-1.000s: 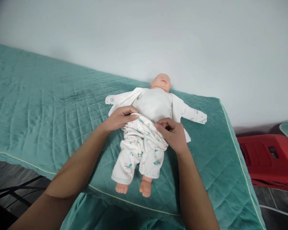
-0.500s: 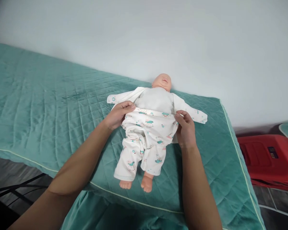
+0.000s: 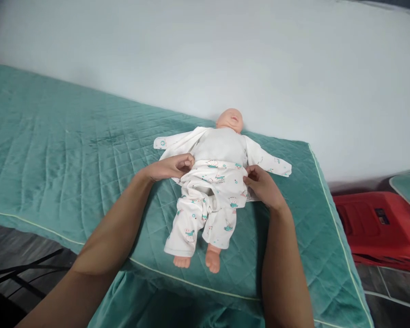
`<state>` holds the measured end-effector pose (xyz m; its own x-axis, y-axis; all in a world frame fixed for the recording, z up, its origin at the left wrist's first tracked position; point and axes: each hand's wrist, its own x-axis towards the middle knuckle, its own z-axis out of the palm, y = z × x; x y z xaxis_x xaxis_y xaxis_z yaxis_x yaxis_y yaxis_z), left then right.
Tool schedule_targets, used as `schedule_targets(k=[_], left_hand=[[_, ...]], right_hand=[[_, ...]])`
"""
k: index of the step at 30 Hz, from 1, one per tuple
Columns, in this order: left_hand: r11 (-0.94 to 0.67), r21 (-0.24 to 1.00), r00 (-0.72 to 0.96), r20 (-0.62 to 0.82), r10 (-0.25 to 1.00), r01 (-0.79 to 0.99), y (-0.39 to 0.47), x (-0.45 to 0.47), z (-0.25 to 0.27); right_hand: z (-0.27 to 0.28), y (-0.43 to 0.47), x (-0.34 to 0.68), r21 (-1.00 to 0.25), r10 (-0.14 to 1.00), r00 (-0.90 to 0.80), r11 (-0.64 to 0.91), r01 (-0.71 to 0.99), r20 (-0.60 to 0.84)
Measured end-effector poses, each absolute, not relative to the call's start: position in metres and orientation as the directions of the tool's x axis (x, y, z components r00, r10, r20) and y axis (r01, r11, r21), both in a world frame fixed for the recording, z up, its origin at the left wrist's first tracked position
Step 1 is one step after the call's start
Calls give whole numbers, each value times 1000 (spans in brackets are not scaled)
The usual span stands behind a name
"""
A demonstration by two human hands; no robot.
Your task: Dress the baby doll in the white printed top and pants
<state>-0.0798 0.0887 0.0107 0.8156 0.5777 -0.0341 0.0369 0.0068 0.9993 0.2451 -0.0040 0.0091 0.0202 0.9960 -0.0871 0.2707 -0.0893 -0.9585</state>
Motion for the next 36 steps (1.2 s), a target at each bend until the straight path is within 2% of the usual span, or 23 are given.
schedule_targets(k=[3,8,11,14,16,18,21,24,28,33,36], left_hand=[[-63,997,766,3,643,49,91,-76,7],[-159,987,576,122,808,14,93,-69,1],[-194,981,473,181,862,-22,91,-65,-2],[-172,984,427,176,887,-47,89,-61,-4],[-120,992,443,123,888,-37,87,-60,-5],[-49,999,479,42,877,1,88,-60,-5],[14,997,519,-52,853,78,89,-62,-4],[11,986,545,-102,832,168,90,-64,0],[-51,970,565,-94,820,236,90,-65,3],[-55,950,488,-108,866,307,91,-59,3],[-115,916,439,-72,896,384,93,-56,4]], right_hand=[[10,-4,245,-910,994,59,-109,400,-93],[12,-1,236,-819,974,218,-170,549,-57],[10,1,231,-770,959,284,-164,617,23],[8,2,227,-703,939,320,-145,696,123],[8,1,226,-676,939,321,-158,719,122],[8,0,226,-691,956,284,-159,705,69],[12,-4,230,-800,984,174,-133,585,-37],[17,-8,238,-877,992,43,-128,464,-122],[21,-12,249,-898,984,-96,-96,430,-151],[20,-12,248,-897,984,-91,-102,430,-156],[22,-11,239,-907,981,-71,-138,397,-180]])
